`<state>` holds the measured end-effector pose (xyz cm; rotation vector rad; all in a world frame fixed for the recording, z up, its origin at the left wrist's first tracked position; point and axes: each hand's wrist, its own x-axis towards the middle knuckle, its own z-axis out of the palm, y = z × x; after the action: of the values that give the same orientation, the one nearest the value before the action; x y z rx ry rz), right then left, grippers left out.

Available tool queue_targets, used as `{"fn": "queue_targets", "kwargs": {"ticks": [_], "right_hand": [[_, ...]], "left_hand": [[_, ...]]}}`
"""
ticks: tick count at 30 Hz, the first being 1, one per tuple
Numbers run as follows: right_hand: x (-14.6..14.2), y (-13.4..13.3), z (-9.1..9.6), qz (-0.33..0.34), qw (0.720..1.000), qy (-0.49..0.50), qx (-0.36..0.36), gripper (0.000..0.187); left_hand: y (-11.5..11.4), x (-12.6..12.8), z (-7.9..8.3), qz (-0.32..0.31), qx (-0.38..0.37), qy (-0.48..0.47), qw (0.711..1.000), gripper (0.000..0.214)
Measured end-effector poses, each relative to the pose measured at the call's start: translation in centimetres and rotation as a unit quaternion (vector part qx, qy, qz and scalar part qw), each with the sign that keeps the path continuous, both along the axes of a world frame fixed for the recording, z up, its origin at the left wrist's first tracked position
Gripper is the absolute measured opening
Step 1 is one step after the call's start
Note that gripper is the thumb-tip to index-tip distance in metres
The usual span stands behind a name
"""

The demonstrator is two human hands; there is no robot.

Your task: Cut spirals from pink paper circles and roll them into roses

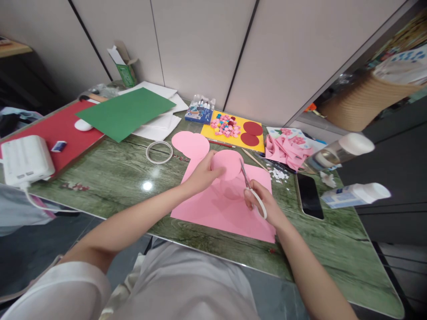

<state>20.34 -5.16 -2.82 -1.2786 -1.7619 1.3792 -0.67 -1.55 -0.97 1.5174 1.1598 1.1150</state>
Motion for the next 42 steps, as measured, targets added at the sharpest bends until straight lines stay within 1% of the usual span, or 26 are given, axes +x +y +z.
{"fn": "queue_targets", "kwargs": {"ticks": [4, 9, 14, 18, 23, 26, 30, 42], "right_hand": [[0.09, 0.06, -0.10, 0.002, 1.000, -0.002, 0.003, 0.025], [0.08, 0.06, -0.05, 0.005, 1.000, -0.006, 0.006, 0.025], [0.06, 0.02, -0.07, 0.007, 1.000, -0.007, 0.007, 0.026], [0.12, 0.00, -0.12, 0.008, 1.000, -0.003, 0.003, 0.025], [0.18, -0.01, 0.11, 0.015, 1.000, -0.002, 0.003, 0.024], [0.16, 0.04, 0.14, 0.014, 1.000, -0.002, 0.003, 0.024], [0.11, 0.07, 0.12, 0.011, 1.000, -0.004, 0.006, 0.024], [0.17, 0.09, -0.07, 0.011, 1.000, -0.008, 0.002, 0.024]], "left_hand": [[0.20, -0.01, -0.40, -0.003, -0.002, -0.029, 1.000, 0.021], [0.33, -0.02, -0.81, 0.004, -0.001, -0.038, 0.999, 0.019], [0.28, -0.03, -0.67, 0.003, -0.006, -0.059, 0.998, 0.016], [0.21, -0.01, -0.43, -0.009, -0.012, -0.083, 0.996, 0.014], [0.15, 0.01, -0.27, -0.021, -0.007, -0.058, 0.998, 0.013], [0.14, 0.01, -0.32, -0.028, -0.009, -0.048, 0.998, 0.017], [0.13, 0.02, -0.39, -0.024, -0.010, -0.043, 0.999, 0.019], [0.28, -0.08, -0.52, -0.007, -0.004, -0.047, 0.999, 0.015]]}}
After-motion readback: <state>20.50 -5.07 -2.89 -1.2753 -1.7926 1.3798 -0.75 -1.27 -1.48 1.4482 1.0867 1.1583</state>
